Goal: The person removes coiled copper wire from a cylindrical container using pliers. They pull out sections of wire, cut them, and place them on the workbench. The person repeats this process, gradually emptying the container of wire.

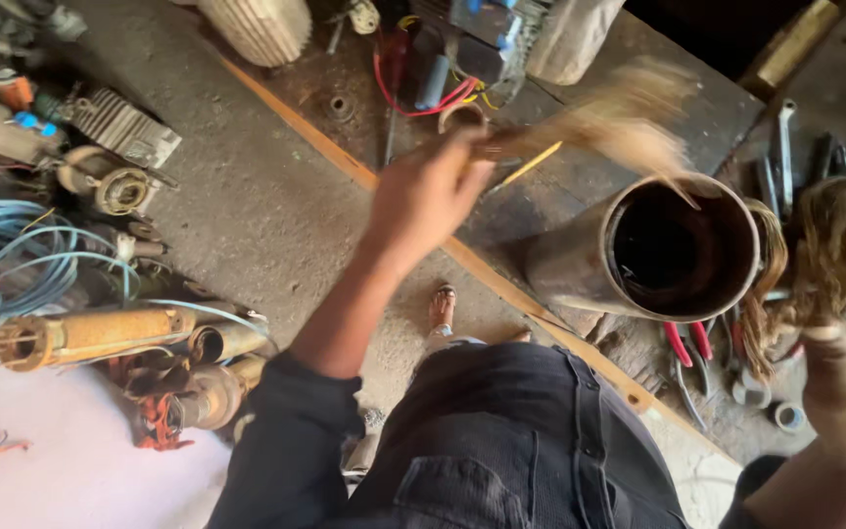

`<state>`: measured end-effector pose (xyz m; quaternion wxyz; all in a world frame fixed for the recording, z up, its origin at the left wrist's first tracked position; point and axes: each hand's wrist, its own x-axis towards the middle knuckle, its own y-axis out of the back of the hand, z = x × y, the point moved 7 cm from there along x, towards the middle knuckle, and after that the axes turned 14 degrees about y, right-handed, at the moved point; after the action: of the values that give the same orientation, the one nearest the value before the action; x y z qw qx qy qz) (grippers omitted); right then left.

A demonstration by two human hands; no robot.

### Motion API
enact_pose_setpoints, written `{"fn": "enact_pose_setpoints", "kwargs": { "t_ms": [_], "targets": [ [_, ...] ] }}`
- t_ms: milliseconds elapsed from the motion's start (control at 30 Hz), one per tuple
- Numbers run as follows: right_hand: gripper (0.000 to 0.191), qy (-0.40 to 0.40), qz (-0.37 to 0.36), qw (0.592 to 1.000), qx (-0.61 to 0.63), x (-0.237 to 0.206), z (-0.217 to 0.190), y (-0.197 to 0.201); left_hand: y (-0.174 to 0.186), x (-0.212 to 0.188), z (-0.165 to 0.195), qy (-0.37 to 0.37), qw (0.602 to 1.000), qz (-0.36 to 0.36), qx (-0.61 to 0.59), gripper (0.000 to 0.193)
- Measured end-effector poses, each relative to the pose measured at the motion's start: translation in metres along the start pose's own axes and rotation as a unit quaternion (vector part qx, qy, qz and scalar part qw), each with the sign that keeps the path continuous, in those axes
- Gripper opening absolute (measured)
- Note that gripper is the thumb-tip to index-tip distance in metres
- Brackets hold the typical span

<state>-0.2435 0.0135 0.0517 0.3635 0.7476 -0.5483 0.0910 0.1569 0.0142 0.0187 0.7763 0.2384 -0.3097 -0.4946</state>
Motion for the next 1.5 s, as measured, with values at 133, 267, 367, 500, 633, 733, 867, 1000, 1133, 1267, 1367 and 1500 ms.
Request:
{"fn": "enact_pose_setpoints", "kwargs": {
  "t_ms": [133, 267, 367, 500, 633, 733, 867, 1000, 1133, 1267, 1367, 1500],
  "targets": [
    [0.029, -0.179, 0.138, 0.973, -0.041, -0.120, 0.070, 0.038, -0.041, -0.005, -0.081, 0.096, 0.994, -0.018, 0.048, 0.024],
    [0.029, -0.312, 0.190, 0.930, 0.044, -0.203, 0.116, 0.027, -0.097, 0.008, -0.121, 0.120, 0.989, -0.060, 0.066, 0.026],
    [0.029, -0.331, 0.051, 0.932, -0.139, -0.212, 0.110, 0.010, -0.133, 0.034, -0.106, 0.131, 0.984, -0.115, 0.048, 0.050],
    [0.032, -0.353, -0.054, 0.890, -0.283, -0.201, 0.093, -0.009, -0.117, 0.046, -0.017, -0.115, 0.991, 0.018, 0.062, 0.042],
    [0.033, -0.333, -0.041, 0.894, -0.296, -0.191, 0.076, -0.015, -0.097, 0.031, 0.061, -0.024, 0.975, -0.173, -0.139, 0.024],
    [0.034, -0.296, -0.059, 0.899, -0.319, -0.187, 0.077, -0.020, -0.085, 0.003, 0.147, -0.261, 0.943, -0.196, -0.059, 0.032],
    [0.033, -0.218, -0.060, 0.910, -0.349, -0.173, 0.089, -0.029, -0.114, -0.021, 0.189, -0.330, 0.907, -0.240, 0.106, 0.040],
    [0.040, -0.173, -0.053, 0.911, -0.371, -0.145, 0.101, -0.038, -0.142, -0.022, 0.174, -0.274, 0.892, -0.331, 0.139, 0.034],
    [0.046, -0.167, -0.079, 0.894, -0.409, -0.117, 0.099, -0.045, -0.144, -0.022, 0.165, -0.267, 0.899, -0.326, 0.121, 0.032],
    [0.047, -0.145, -0.134, 0.860, -0.470, -0.100, 0.092, -0.049, -0.137, -0.025, 0.169, -0.287, 0.904, -0.293, 0.120, 0.036],
    [0.041, -0.097, -0.190, 0.825, -0.524, -0.092, 0.092, -0.054, -0.135, -0.025, 0.171, -0.300, 0.905, -0.273, 0.127, 0.040],
    [0.039, -0.267, -0.235, 0.849, -0.391, -0.102, 0.117, -0.047, -0.137, -0.025, 0.168, -0.293, 0.911, -0.264, 0.123, 0.042]
  ]
}}
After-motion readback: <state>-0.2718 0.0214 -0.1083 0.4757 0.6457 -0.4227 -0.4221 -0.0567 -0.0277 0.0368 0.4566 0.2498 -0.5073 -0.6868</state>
